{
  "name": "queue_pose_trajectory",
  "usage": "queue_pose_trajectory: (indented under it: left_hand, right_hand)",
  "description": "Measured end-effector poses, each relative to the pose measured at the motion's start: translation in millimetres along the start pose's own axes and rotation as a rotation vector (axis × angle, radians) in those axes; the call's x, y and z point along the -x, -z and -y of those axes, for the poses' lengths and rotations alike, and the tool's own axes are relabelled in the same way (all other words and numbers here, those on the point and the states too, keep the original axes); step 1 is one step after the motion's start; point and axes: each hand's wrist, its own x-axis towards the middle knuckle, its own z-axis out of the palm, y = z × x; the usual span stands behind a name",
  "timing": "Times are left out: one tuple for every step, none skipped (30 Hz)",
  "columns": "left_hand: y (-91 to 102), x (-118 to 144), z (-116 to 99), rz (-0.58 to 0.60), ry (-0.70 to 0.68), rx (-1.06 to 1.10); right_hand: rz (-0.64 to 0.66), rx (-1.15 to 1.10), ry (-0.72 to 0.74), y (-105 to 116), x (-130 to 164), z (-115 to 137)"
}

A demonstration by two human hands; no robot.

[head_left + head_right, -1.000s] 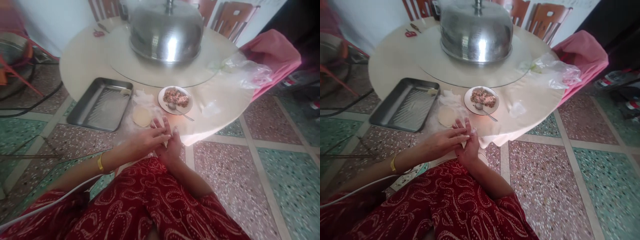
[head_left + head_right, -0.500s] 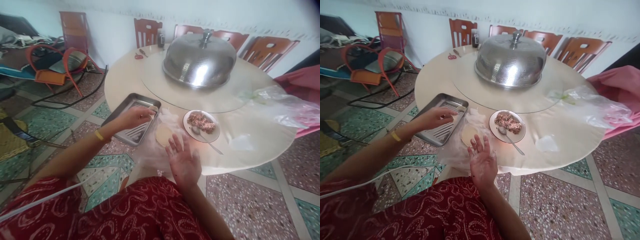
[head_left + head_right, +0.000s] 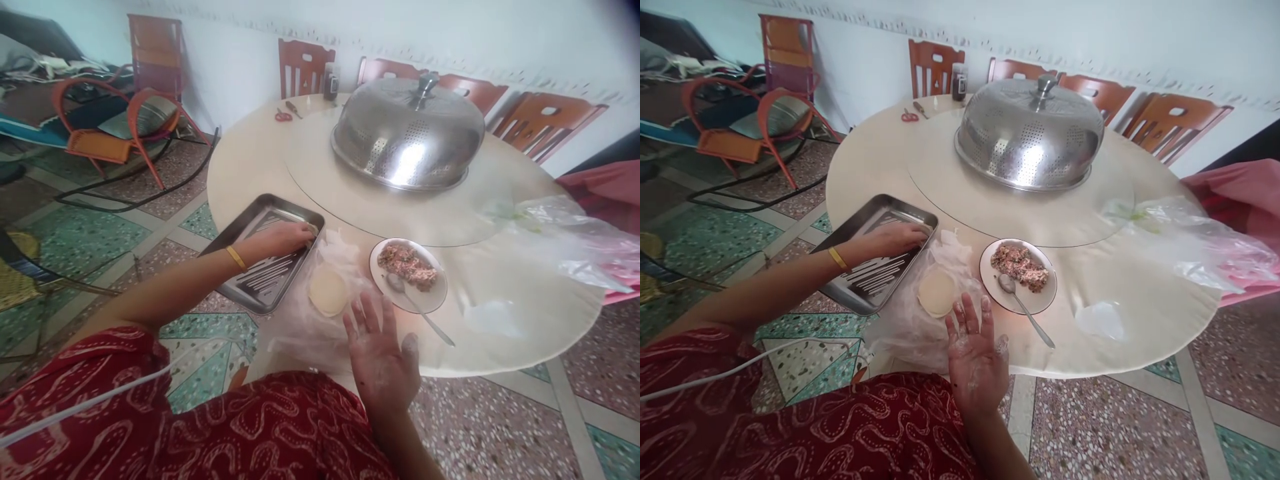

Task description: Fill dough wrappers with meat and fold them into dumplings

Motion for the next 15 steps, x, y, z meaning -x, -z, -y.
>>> queue_pose_trajectory:
  left_hand:
    - [-1.2, -1.3, 0.5, 0.008, -0.001, -0.014]
    - [-2.1, -2.5, 0.9, 0.013, 0.000, -0.027]
    - [-2.8, -3.5, 1.3, 0.016, 0.001, -0.037]
    - [-3.3, -4.2, 1.5, 0.019, 0.004, -0.045]
    - [-3.5, -4.6, 1.5, 0.020, 0.008, -0.051]
    - [-3.4, -4.7, 1.2, 0.019, 0.015, -0.056]
    - [-3.0, -4.5, 0.8, 0.017, 0.024, -0.058]
    - [-2.3, -3.9, 0.3, 0.015, 0.034, -0.060]
    - [-1.6, -3.1, -0.3, 0.013, 0.043, -0.060]
    - [-0.8, -2.1, -0.7, 0.011, 0.052, -0.058]
    - [-0.2, -0.9, -1.0, 0.009, 0.061, -0.055]
    - [0.1, 0.5, -0.9, 0.007, 0.071, -0.051]
    - [0.2, 1.9, -0.5, 0.003, 0.083, -0.047]
    - [-0.1, 3.4, 0.4, -0.004, 0.097, -0.041]
    - [-0.5, 4.8, 1.5, -0.012, 0.106, -0.033]
  right_hand:
    - [0.001, -0.002, -0.002, 0.0, -0.3, 0.0]
    - [0.002, -0.002, -0.003, 0.2, -0.4, 0.1]
    - [0.005, -0.002, -0.001, 0.5, -0.6, 0.2]
    - [0.008, -0.001, 0.002, 0.9, -0.7, 0.3]
    - [0.010, 0.000, 0.006, 1.3, -0.9, 0.4]
    - [0.009, 0.002, 0.008, 1.8, -1.2, 0.5]
    - [0.007, 0.003, 0.010, 2.3, -1.5, 0.5]
    - [0.005, 0.002, 0.010, 2.9, -1.8, 0.5]
    - [0.003, 0.003, 0.009, 3.6, -2.0, 0.5]
    - [0.001, 0.005, 0.009, 4.2, -2.3, 0.6]
    - [0.001, 0.007, 0.010, 4.9, -2.5, 0.7]
    - [-0.001, 0.008, 0.012, 5.6, -2.7, 0.8]
    - [-0.003, 0.007, 0.016, 6.3, -2.9, 1.0]
    - [-0.007, 0.004, 0.018, 6.9, -3.1, 1.1]
    - [-0.010, 0.000, 0.019, 7.6, -3.4, 1.3]
